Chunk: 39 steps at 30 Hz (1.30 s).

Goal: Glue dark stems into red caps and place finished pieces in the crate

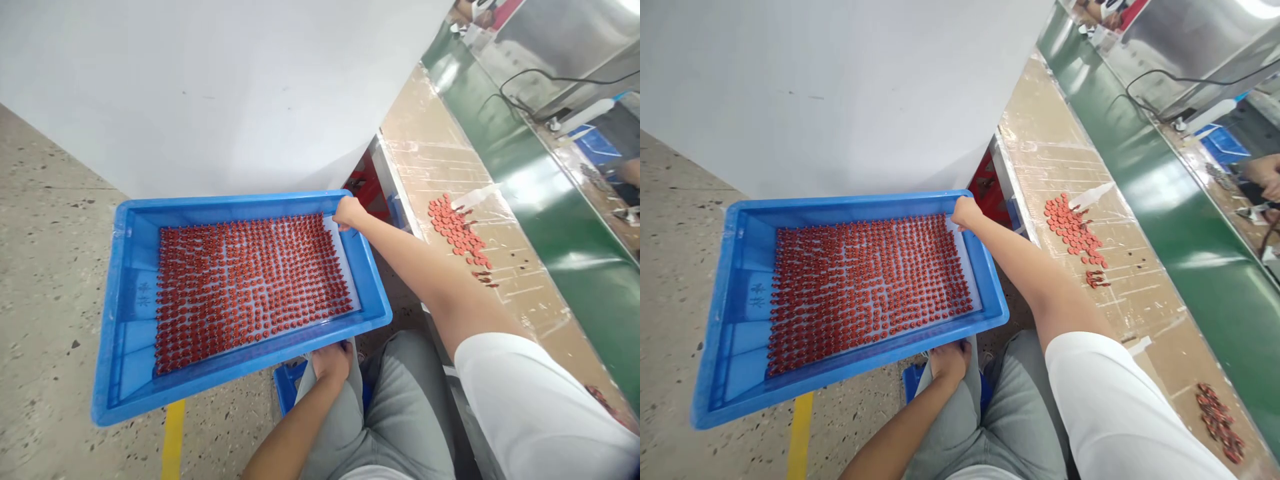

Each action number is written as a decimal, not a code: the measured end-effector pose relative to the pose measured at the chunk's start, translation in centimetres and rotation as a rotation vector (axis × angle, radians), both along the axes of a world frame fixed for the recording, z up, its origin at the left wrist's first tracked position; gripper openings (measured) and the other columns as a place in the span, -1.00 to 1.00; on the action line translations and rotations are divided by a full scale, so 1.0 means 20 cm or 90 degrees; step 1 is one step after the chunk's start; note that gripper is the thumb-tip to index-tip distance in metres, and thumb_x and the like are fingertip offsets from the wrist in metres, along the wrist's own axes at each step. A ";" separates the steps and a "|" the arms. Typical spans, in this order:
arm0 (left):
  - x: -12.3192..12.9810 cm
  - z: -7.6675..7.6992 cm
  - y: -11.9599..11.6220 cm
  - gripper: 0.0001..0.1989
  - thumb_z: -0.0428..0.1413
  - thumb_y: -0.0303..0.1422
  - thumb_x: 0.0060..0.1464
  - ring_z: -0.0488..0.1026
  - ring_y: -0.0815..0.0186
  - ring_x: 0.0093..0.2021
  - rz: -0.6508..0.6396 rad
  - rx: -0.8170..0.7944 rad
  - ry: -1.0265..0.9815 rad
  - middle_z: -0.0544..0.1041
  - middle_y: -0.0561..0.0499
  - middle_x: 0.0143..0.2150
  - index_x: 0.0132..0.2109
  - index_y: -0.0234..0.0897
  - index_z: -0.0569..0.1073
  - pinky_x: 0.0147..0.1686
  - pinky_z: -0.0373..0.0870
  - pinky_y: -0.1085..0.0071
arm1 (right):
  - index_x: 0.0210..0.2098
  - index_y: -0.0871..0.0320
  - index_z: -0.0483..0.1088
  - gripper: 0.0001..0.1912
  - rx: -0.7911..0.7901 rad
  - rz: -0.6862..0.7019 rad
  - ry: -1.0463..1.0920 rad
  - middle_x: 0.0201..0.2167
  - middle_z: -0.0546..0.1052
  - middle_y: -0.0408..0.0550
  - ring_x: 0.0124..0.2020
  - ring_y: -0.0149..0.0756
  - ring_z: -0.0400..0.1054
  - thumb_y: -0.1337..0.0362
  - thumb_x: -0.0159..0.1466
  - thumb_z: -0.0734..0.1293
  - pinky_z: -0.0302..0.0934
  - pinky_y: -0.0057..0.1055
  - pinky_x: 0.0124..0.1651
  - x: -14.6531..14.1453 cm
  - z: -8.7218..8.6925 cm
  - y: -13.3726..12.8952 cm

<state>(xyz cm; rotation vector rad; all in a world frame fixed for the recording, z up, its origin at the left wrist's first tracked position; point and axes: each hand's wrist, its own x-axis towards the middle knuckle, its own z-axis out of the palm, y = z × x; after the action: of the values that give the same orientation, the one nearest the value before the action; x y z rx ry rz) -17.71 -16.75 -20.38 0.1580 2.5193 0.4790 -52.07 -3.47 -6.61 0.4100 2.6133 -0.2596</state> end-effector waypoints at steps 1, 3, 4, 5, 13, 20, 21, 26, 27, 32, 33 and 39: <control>0.00 0.00 0.00 -0.59 -0.09 -0.20 0.16 0.48 -0.01 -0.15 -0.002 -0.001 0.005 0.57 -0.25 -0.24 -0.20 -0.35 0.57 -0.06 0.27 0.07 | -0.37 0.36 0.49 -0.85 0.000 0.006 0.018 -0.57 0.55 0.03 -0.47 -0.26 0.49 0.38 0.19 0.30 0.42 -0.39 -0.23 0.01 0.09 0.03; 0.00 0.00 -0.01 -0.59 -0.10 -0.22 0.16 0.49 -0.01 -0.18 -0.007 -0.007 0.018 0.57 -0.25 -0.27 -0.21 -0.37 0.57 -0.09 0.29 0.08 | -0.36 0.30 0.50 -0.85 -0.002 0.011 0.061 -0.56 0.55 -0.03 -0.47 -0.28 0.49 0.35 0.19 0.30 0.42 -0.40 -0.27 0.04 0.29 0.12; 0.00 0.01 -0.01 -0.58 -0.12 -0.22 0.16 0.49 -0.02 -0.18 -0.011 -0.011 0.025 0.56 -0.27 -0.28 -0.22 -0.39 0.56 -0.10 0.29 0.07 | -0.34 0.27 0.50 -0.85 -0.007 0.012 0.085 -0.55 0.56 -0.05 -0.46 -0.29 0.49 0.33 0.19 0.31 0.43 -0.41 -0.29 0.07 0.40 0.18; 0.00 0.01 -0.01 -0.56 -0.13 -0.21 0.17 0.49 -0.02 -0.19 -0.016 -0.014 0.033 0.55 -0.28 -0.29 -0.23 -0.42 0.55 -0.11 0.29 0.07 | -0.31 0.25 0.50 -0.85 -0.010 0.008 0.108 -0.53 0.56 -0.07 -0.46 -0.29 0.49 0.31 0.19 0.32 0.43 -0.42 -0.31 0.12 0.51 0.24; 0.00 -0.01 -0.02 -0.49 -0.12 -0.13 0.14 0.46 -0.09 -0.16 -0.041 -0.025 0.094 0.51 -0.41 -0.19 -0.13 -0.54 0.47 -0.21 0.31 0.11 | -0.21 0.26 0.51 -0.69 0.076 -0.141 0.135 -0.54 0.55 -0.07 -0.45 -0.26 0.50 0.21 0.08 0.45 0.45 -0.33 -0.35 0.90 1.13 0.85; 0.02 -0.04 -0.02 -0.44 -0.07 -0.10 0.10 0.44 -0.09 -0.12 -0.017 -0.023 0.118 0.46 -0.44 -0.12 -0.02 -0.57 0.38 -0.24 0.32 0.15 | -0.06 0.16 0.46 -0.45 0.116 -0.153 0.025 -0.20 0.60 -0.08 -0.26 -0.23 0.51 0.13 -0.03 0.50 0.38 -0.37 -0.19 1.44 0.90 1.11; 0.02 -0.04 -0.02 -0.44 -0.07 -0.09 0.10 0.44 -0.09 -0.11 -0.014 -0.022 0.120 0.46 -0.44 -0.11 -0.01 -0.57 0.37 -0.24 0.32 0.15 | -0.02 0.17 0.44 -0.42 0.124 -0.129 0.033 -0.17 0.60 -0.07 -0.22 -0.22 0.51 0.11 -0.02 0.50 0.36 -0.37 -0.16 1.47 0.86 1.11; 0.03 -0.05 -0.03 -0.40 -0.07 -0.08 0.11 0.42 -0.10 -0.07 -0.003 -0.022 0.126 0.43 -0.46 -0.05 0.06 -0.57 0.32 -0.21 0.32 0.13 | 0.06 0.17 0.40 -0.38 0.113 -0.071 0.106 -0.16 0.59 -0.02 -0.22 -0.22 0.48 0.06 0.05 0.46 0.27 -0.41 -0.18 1.48 0.72 1.08; 0.03 -0.05 -0.03 -0.40 -0.07 -0.08 0.11 0.42 -0.10 -0.07 -0.001 -0.022 0.126 0.43 -0.46 -0.04 0.06 -0.57 0.31 -0.20 0.32 0.13 | 0.05 0.16 0.40 -0.39 0.107 -0.064 0.116 -0.17 0.59 -0.01 -0.22 -0.22 0.48 0.06 0.05 0.45 0.25 -0.42 -0.19 1.46 0.70 1.07; 0.03 -0.04 -0.02 -0.41 -0.09 -0.08 0.11 0.42 -0.09 -0.05 0.008 -0.019 0.115 0.42 -0.46 -0.04 0.06 -0.56 0.31 -0.18 0.32 0.13 | -0.16 0.14 0.53 -0.65 0.083 -0.054 0.103 -0.28 0.60 -0.06 -0.34 -0.31 0.44 0.12 0.09 0.41 0.18 -0.49 -0.33 1.41 0.63 1.10; 0.03 -0.03 -0.02 -0.41 -0.10 -0.09 0.12 0.42 -0.09 -0.04 0.011 -0.017 0.111 0.42 -0.46 -0.04 0.06 -0.56 0.31 -0.17 0.32 0.13 | -0.21 0.14 0.54 -0.70 0.084 -0.049 0.101 -0.32 0.60 -0.07 -0.38 -0.34 0.43 0.13 0.11 0.40 0.16 -0.49 -0.36 1.41 0.63 1.10; 0.03 0.02 -0.02 -0.46 -0.09 -0.12 0.10 0.40 -0.09 -0.01 0.043 0.007 0.066 0.43 -0.42 -0.03 0.04 -0.51 0.35 -0.13 0.32 0.11 | -0.34 0.16 0.54 -0.69 0.034 -0.133 0.125 -0.51 0.57 -0.10 -0.47 -0.35 0.44 0.04 0.16 0.33 0.19 -0.51 -0.42 1.39 0.59 1.11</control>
<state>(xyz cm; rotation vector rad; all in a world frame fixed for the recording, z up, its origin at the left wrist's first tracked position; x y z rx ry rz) -17.17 -17.09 -20.06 0.1053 2.6309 0.5235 -24.19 18.74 5.17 0.7104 2.7749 -0.3144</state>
